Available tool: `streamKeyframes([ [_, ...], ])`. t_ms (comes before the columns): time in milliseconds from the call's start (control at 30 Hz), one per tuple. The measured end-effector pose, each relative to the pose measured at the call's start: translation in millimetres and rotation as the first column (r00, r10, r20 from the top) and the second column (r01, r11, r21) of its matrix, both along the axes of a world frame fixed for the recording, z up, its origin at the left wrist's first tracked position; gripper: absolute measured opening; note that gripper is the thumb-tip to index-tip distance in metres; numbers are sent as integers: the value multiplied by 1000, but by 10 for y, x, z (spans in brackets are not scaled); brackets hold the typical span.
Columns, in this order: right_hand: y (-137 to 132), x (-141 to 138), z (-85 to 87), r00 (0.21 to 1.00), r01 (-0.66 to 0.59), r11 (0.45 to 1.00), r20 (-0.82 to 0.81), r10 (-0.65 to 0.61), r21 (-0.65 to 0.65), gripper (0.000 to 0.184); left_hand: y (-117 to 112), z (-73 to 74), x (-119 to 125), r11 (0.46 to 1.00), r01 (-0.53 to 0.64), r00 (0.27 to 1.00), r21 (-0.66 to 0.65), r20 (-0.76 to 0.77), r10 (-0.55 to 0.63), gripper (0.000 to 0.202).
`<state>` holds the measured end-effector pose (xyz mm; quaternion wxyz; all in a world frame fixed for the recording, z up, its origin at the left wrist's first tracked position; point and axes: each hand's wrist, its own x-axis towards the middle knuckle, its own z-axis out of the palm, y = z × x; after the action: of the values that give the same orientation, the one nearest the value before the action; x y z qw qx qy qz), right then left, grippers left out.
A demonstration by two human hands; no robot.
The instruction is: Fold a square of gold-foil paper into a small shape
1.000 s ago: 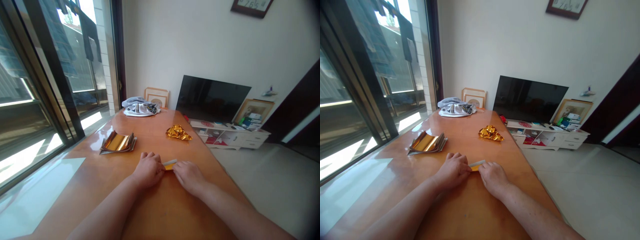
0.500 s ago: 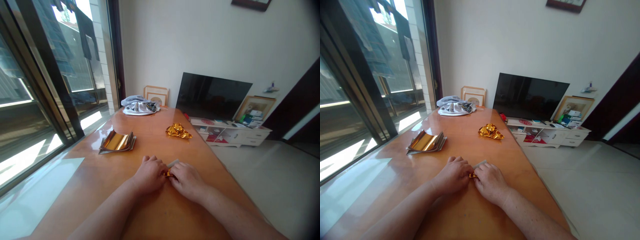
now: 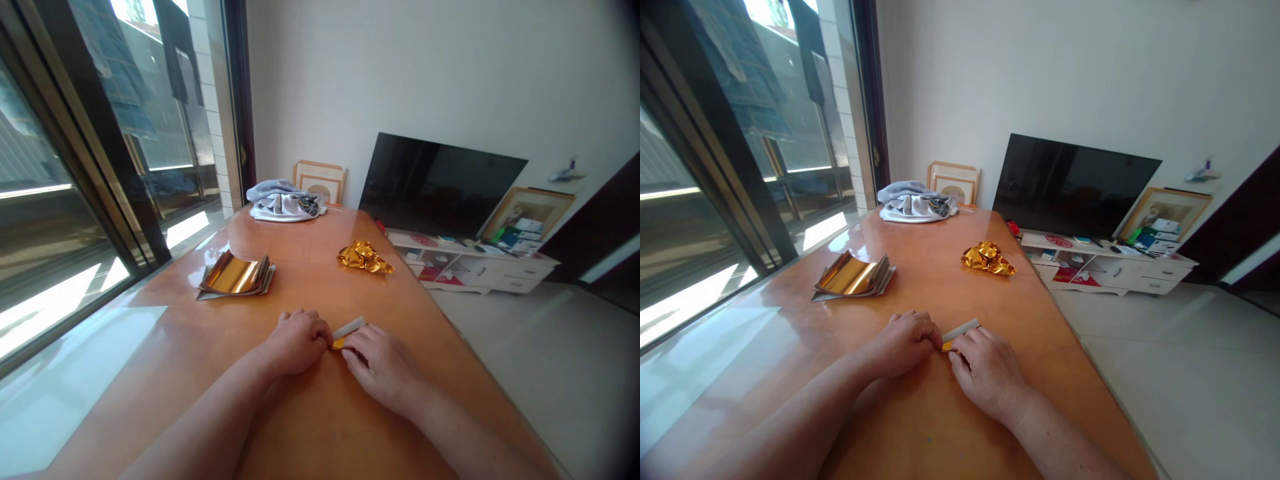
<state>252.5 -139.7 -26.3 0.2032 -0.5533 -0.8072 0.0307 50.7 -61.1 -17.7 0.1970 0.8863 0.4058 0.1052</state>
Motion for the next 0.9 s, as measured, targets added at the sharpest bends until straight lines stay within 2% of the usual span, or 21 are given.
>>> streamKeyframes([
  [200, 12, -4, 2, 995, 44, 998, -88, -47, -40, 17, 7, 9, -14, 1000, 15, 1000, 13, -2, -15, 24],
  [467, 60, 15, -44, 979, 100, 989, -169, -117, -110, 11, -31, 110, -43, 997, 54, 998, 52, -46, -52, 25],
  [900, 116, -6, -100, 965, 161, 978, -186, -184, -132, 15, -36, 87, -1, 1000, -18, 1000, 9, -22, 19, 24],
])
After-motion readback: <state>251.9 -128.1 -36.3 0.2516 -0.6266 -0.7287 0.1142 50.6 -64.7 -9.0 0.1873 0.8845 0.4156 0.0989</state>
